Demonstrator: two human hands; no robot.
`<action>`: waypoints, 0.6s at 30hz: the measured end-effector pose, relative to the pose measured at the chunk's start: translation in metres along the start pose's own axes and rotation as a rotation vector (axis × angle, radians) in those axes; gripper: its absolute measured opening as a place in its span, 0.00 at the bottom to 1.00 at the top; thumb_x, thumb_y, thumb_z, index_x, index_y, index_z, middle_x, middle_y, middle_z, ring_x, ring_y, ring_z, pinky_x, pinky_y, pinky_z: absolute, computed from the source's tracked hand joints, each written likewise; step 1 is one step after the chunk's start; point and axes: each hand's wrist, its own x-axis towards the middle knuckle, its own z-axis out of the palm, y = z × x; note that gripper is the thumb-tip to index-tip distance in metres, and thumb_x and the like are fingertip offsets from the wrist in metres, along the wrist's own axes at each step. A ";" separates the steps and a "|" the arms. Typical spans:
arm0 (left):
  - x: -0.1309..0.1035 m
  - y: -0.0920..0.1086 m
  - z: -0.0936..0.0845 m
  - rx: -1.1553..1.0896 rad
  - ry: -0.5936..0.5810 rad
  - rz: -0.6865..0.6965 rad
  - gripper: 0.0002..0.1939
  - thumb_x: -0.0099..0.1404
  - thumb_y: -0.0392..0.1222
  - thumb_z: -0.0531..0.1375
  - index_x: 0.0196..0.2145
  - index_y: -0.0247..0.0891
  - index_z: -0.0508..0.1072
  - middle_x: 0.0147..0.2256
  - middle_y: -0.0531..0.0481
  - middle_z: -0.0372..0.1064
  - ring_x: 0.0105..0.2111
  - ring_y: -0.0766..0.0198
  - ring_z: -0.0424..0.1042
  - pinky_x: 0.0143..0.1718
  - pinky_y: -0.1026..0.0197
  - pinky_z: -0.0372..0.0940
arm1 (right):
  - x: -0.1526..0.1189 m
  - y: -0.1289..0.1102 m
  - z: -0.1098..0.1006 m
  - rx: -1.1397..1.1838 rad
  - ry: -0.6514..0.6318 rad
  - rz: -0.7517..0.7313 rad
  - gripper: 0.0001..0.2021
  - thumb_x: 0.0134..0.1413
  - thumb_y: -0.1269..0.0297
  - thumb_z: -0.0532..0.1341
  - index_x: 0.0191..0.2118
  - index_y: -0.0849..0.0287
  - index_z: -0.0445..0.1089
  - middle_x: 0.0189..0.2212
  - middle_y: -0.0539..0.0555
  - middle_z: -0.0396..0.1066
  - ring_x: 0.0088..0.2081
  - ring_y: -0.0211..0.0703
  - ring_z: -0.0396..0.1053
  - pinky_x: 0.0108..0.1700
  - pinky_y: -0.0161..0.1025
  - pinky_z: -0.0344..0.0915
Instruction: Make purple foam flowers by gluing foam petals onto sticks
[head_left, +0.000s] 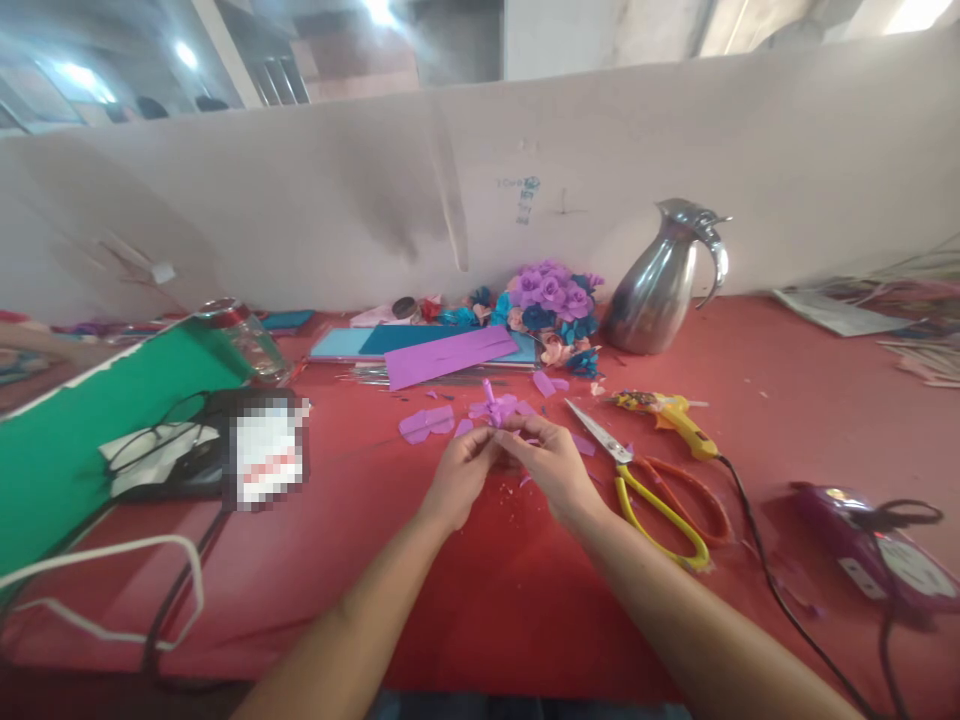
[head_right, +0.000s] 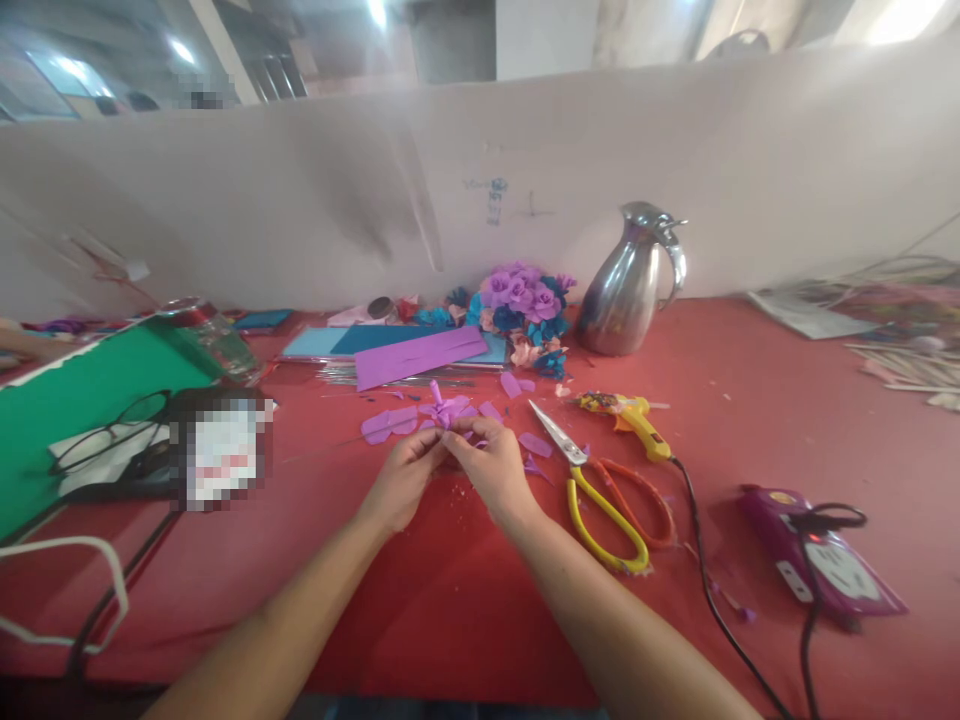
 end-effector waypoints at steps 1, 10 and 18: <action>0.000 0.000 0.001 -0.007 -0.002 -0.006 0.20 0.56 0.56 0.65 0.36 0.35 0.78 0.34 0.44 0.77 0.35 0.56 0.76 0.40 0.54 0.70 | 0.000 0.001 0.000 -0.010 0.010 -0.012 0.14 0.40 0.56 0.65 0.32 0.60 0.76 0.27 0.52 0.72 0.29 0.41 0.66 0.32 0.38 0.64; 0.002 0.004 -0.005 0.068 0.093 -0.014 0.13 0.50 0.42 0.70 0.35 0.37 0.80 0.35 0.46 0.77 0.38 0.58 0.74 0.47 0.55 0.64 | 0.001 -0.002 -0.005 -0.025 0.023 -0.057 0.12 0.44 0.55 0.64 0.30 0.60 0.76 0.26 0.52 0.74 0.28 0.40 0.66 0.32 0.38 0.62; 0.006 0.010 -0.012 -0.121 0.190 0.052 0.07 0.49 0.42 0.70 0.27 0.37 0.80 0.30 0.49 0.76 0.34 0.64 0.70 0.41 0.60 0.63 | 0.002 0.001 -0.003 -0.018 -0.108 -0.098 0.11 0.47 0.57 0.63 0.31 0.58 0.76 0.27 0.51 0.75 0.32 0.43 0.69 0.38 0.39 0.63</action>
